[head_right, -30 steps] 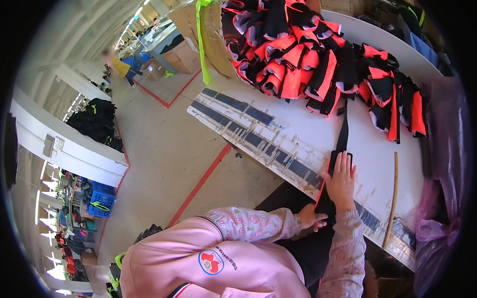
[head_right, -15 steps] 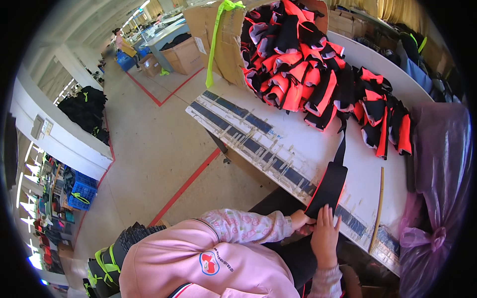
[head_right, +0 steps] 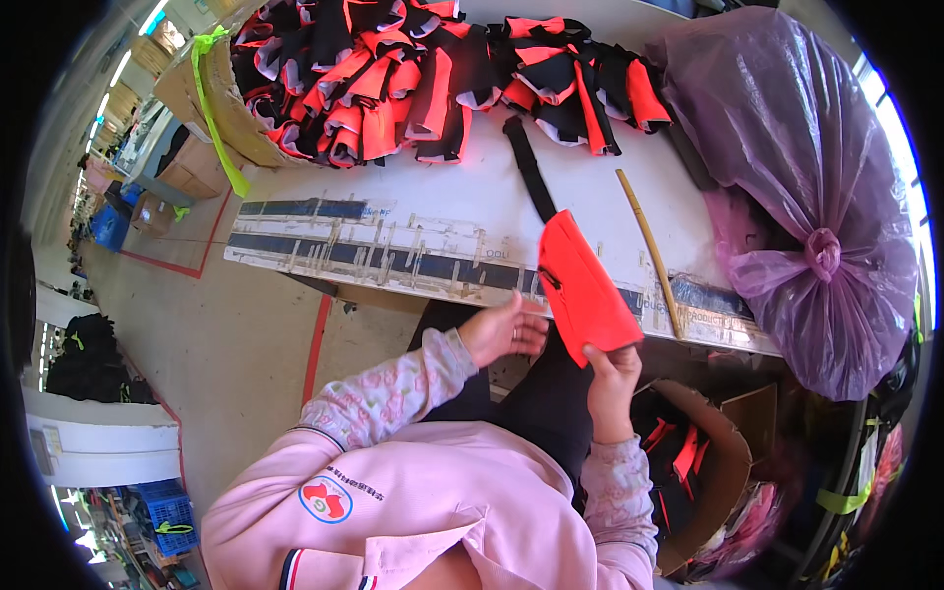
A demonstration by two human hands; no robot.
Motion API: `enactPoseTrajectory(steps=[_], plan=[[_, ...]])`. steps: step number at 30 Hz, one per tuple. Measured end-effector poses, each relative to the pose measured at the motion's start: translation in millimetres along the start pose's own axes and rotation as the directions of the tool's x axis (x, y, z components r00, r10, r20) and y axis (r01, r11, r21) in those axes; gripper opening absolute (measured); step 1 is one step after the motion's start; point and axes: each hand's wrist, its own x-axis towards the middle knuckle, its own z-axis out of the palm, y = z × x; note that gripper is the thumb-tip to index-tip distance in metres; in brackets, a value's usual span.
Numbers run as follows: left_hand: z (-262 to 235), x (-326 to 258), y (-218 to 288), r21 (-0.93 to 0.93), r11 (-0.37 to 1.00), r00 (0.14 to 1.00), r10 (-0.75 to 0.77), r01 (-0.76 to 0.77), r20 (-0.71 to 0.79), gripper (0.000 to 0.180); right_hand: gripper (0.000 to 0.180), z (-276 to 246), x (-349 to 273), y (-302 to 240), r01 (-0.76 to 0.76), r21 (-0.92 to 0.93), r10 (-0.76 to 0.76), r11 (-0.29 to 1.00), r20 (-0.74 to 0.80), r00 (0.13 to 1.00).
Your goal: Assembling or inspecting components of safety vests/life jackets at a manufacturing bench.
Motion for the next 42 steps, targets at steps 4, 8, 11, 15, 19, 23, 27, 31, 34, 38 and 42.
enactPoseTrajectory(steps=[4, 8, 11, 15, 19, 23, 27, 31, 34, 38, 42], plan=[[51, 6, 35, -0.363, 0.913, 0.930, 0.284, -0.188, 0.234, 0.058, 0.042, -20, -27, -13, -0.167, 0.316, 0.147, 0.934, 0.086, 0.985], [67, 15, 35, -0.225, 0.906, 0.894, 0.403, -0.359, 0.196, 0.044, 0.048, -36, -49, 14, -0.248, 0.357, 0.233, 0.901, 0.087, 0.969], [80, 11, 20, -0.168, 0.904, 0.911, 0.407, -0.392, 0.063, 0.034, 0.046, -42, -55, 27, -0.286, 0.385, 0.280, 0.878, 0.073, 0.957], [95, 5, 16, -0.122, 0.925, 0.927, 0.369, -0.361, 0.058, 0.032, 0.045, -55, -59, 17, -0.257, 0.364, 0.272, 0.895, 0.011, 0.962], [79, -5, 22, 0.363, 0.925, 0.853, -0.099, -0.110, 0.513, 0.043, 0.047, -97, -60, -71, -0.003, 0.141, 0.031, 0.990, -0.199, 0.980], [27, 5, 54, 0.709, 0.701, 0.820, -0.363, -0.071, 0.442, 0.037, 0.047, -234, -115, -187, -0.029, -0.312, -0.099, 0.950, -0.388, 0.916], [-10, 50, 101, 0.555, 0.826, 0.993, 0.120, -0.093, -0.012, 0.029, 0.039, -317, -187, -257, -0.119, -0.366, -0.071, 0.923, -0.468, 0.881], [-39, 117, 148, 0.548, 0.817, 0.909, 0.352, -0.181, -0.224, 0.029, 0.020, -326, -175, -246, -0.544, -0.757, -0.004, 0.362, -0.585, 0.811], [-39, 162, 183, 0.579, 0.780, 0.828, 0.475, -0.239, -0.298, 0.031, 0.021, -250, -70, -191, -0.295, -0.907, -0.084, 0.299, -0.333, 0.939], [-18, 192, 195, 0.571, 0.781, 0.792, 0.506, -0.254, -0.340, 0.029, 0.030, -122, 83, -109, -0.029, -0.804, 0.067, 0.594, 0.013, 0.998], [6, 190, 160, 0.510, 0.833, 0.917, 0.352, -0.215, -0.188, 0.027, 0.045, -5, 238, -41, 0.289, -0.694, -0.209, 0.659, 0.200, 0.957]])
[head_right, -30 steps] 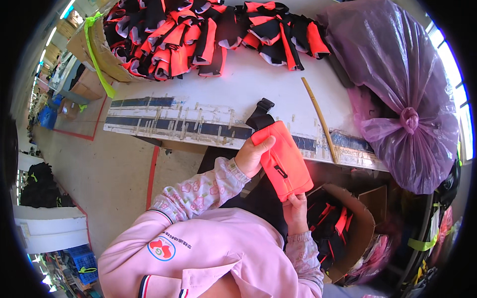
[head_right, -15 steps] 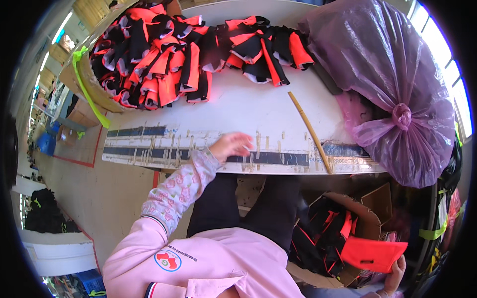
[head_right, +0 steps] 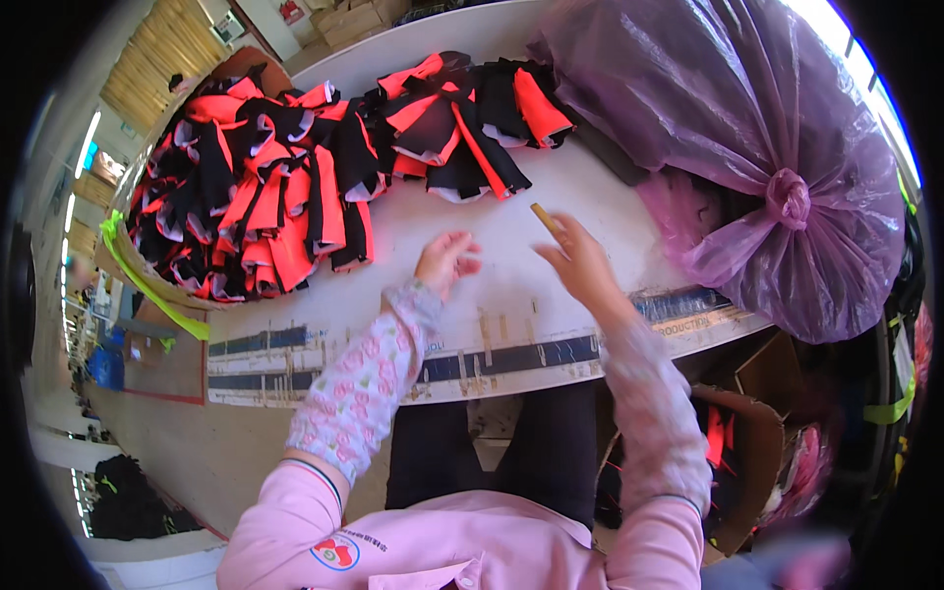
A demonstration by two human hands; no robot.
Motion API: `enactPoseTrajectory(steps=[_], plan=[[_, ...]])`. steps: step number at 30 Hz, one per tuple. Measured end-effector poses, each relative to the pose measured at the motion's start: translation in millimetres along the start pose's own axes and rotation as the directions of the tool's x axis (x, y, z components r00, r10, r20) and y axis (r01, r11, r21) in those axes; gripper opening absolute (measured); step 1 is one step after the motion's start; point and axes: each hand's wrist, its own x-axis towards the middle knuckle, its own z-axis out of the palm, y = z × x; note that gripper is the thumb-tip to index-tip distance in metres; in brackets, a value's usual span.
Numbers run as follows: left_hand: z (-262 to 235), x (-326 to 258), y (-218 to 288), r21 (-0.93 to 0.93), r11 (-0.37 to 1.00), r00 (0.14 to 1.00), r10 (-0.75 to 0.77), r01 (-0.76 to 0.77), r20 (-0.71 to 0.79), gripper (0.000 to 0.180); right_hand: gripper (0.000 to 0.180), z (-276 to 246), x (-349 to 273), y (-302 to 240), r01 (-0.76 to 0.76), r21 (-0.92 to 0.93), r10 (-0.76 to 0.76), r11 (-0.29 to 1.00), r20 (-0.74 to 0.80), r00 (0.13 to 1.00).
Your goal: Assembling or inspecting components of safety vests/life jackets at a manufacturing bench.
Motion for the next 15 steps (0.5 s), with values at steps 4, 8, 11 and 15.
enactPoseTrajectory(steps=[4, 8, 11, 15], plan=[[-8, -45, -7, 0.078, 0.995, 0.995, -0.069, 0.064, 0.067, 0.030, 0.038, 67, 99, -20, 0.040, -0.312, -0.099, 0.949, -0.173, 0.980], [-23, -79, -12, 0.075, 0.990, 0.991, -0.122, 0.118, 0.056, 0.036, 0.016, 88, 108, -17, 0.119, -0.480, -0.200, 0.869, -0.121, 0.972], [-28, -108, -26, 0.130, 0.991, 0.999, 0.038, -0.039, 0.007, 0.050, 0.005, 95, 46, -56, 0.287, -0.584, -0.290, 0.759, 0.091, 0.953], [-9, -152, -64, 0.201, 0.920, 0.941, 0.323, -0.337, 0.097, 0.066, 0.013, 94, -72, -83, 0.500, -0.500, -0.303, 0.707, 0.425, 0.853]])
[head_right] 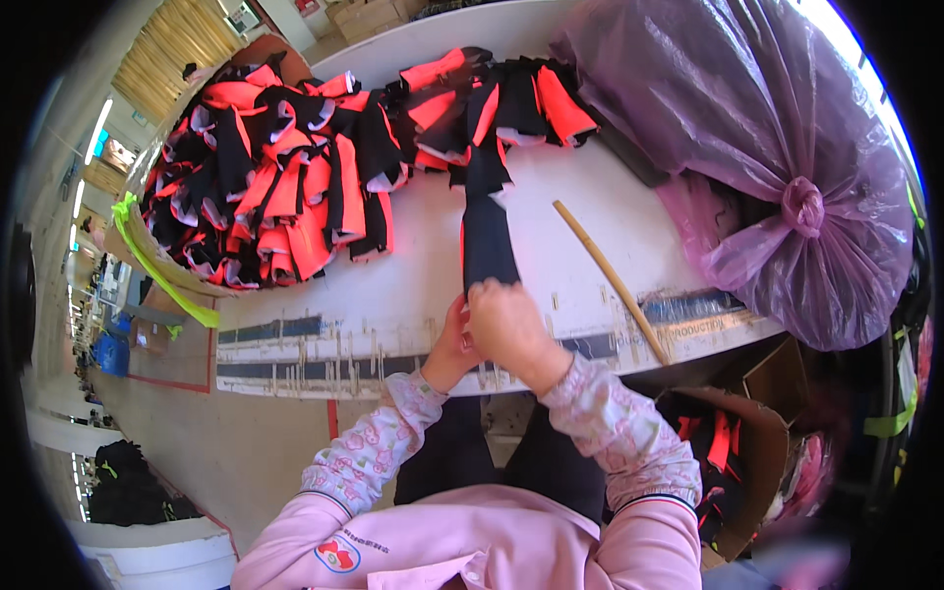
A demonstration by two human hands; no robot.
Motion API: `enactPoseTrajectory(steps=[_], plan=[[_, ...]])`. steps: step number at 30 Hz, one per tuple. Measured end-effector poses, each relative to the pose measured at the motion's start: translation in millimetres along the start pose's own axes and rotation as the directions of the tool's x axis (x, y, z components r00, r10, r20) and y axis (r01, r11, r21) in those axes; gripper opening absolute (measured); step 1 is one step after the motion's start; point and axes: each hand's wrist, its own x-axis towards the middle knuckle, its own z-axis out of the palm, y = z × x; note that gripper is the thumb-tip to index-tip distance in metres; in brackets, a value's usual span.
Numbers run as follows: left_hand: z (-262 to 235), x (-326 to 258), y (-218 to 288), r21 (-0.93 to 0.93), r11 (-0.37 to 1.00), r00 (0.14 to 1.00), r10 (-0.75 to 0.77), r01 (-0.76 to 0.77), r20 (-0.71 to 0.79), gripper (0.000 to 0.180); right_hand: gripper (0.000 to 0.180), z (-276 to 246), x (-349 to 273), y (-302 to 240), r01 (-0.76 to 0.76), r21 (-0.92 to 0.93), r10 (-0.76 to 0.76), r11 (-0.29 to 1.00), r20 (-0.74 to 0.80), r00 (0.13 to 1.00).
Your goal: Assembling or inspecting components of safety vests/life jackets at a manufacturing bench.
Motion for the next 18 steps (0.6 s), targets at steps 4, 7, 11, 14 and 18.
enactPoseTrajectory(steps=[4, 7, 11, 14, 18], plan=[[10, -50, -36, 0.218, 0.967, 0.989, 0.146, -0.135, -0.035, 0.052, 0.019, -4, -62, -38, -0.059, 0.390, 0.026, 0.919, 0.091, 0.995], [24, -78, -3, -0.429, 0.836, 0.922, -0.388, 0.343, -0.019, 0.046, 0.045, -28, -94, -38, -0.089, 0.399, 0.112, 0.913, -0.036, 0.993], [29, -98, 3, -0.493, 0.771, 0.892, -0.451, 0.403, 0.024, 0.043, 0.066, -27, -130, -44, -0.340, 0.379, 0.272, 0.861, 0.222, 0.936], [29, -110, 1, -0.569, 0.721, 0.901, -0.425, 0.394, 0.086, 0.042, 0.066, -11, -139, -52, -0.318, 0.421, 0.281, 0.849, 0.149, 0.948], [21, -127, 0, -0.599, 0.711, 0.922, -0.359, 0.369, 0.143, 0.042, 0.065, -10, -150, -58, -0.312, 0.558, 0.231, 0.769, 0.214, 0.949]])
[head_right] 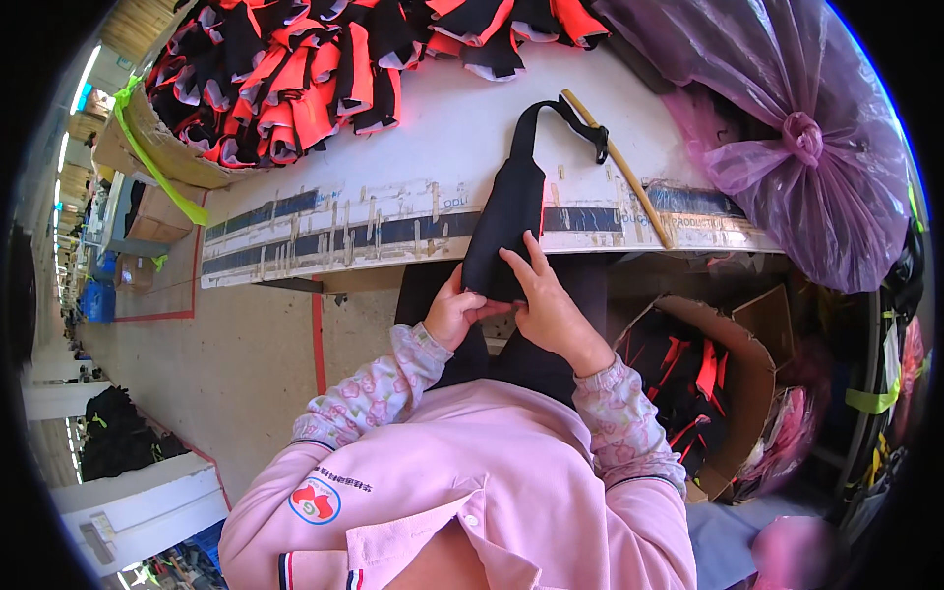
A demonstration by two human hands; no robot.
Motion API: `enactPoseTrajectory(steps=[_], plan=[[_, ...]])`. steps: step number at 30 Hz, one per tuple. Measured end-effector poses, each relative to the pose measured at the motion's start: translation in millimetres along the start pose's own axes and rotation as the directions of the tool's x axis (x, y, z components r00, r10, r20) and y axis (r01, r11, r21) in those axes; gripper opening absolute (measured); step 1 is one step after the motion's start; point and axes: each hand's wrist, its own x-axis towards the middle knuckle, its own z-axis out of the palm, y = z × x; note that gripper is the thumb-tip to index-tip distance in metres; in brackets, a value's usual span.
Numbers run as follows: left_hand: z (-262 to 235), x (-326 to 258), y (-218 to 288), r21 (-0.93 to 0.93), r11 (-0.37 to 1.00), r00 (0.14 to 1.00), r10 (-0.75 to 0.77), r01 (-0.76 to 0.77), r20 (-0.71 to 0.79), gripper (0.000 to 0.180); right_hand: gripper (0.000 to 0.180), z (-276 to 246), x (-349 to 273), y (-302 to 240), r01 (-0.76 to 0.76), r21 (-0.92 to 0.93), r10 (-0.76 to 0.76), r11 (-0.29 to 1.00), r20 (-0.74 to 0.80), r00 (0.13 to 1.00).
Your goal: Assembling or inspecting components of safety vests/life jackets at a manufacturing bench.
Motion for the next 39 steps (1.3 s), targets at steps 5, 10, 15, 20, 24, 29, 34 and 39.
enactPoseTrajectory(steps=[5, 10, 15, 20, 24, 29, 34, 39], plan=[[6, 2, -10, 0.153, 0.988, 0.994, -0.013, 0.030, -0.111, 0.037, 0.057, 21, -1, 21, 0.084, -0.035, -0.090, 0.996, -0.261, 0.961], [2, 5, -11, 0.238, 0.971, 0.996, 0.028, -0.008, -0.080, 0.031, 0.051, 18, 7, 20, 0.057, -0.056, -0.073, 0.997, -0.345, 0.936], [5, 9, -10, 0.167, 0.985, 0.988, -0.004, 0.030, -0.155, 0.027, 0.050, 11, 18, 23, 0.013, -0.089, -0.045, 0.996, -0.368, 0.929], [0, 9, -5, 0.041, 0.997, 0.995, -0.059, 0.063, -0.077, 0.029, 0.053, 8, 19, 23, -0.003, -0.134, -0.039, 0.991, -0.310, 0.950], [7, 11, -15, 0.029, 0.997, 0.987, -0.066, 0.071, -0.147, 0.029, 0.054, 9, 18, 27, -0.013, -0.149, -0.033, 0.989, -0.301, 0.953], [-3, 23, -24, 0.304, 0.952, 0.941, 0.137, -0.039, -0.309, 0.023, 0.053, 9, 21, 25, 0.037, -0.157, -0.077, 0.987, -0.260, 0.963], [-8, 28, -32, 0.176, 0.984, 0.939, 0.097, -0.040, -0.330, 0.021, 0.050, 9, 25, 23, 0.006, -0.156, -0.044, 0.988, -0.243, 0.969], [-2, 29, -40, -0.148, 0.986, 0.988, -0.095, 0.077, -0.121, 0.023, 0.051, 13, 26, 31, 0.017, -0.188, -0.069, 0.982, -0.275, 0.959]])
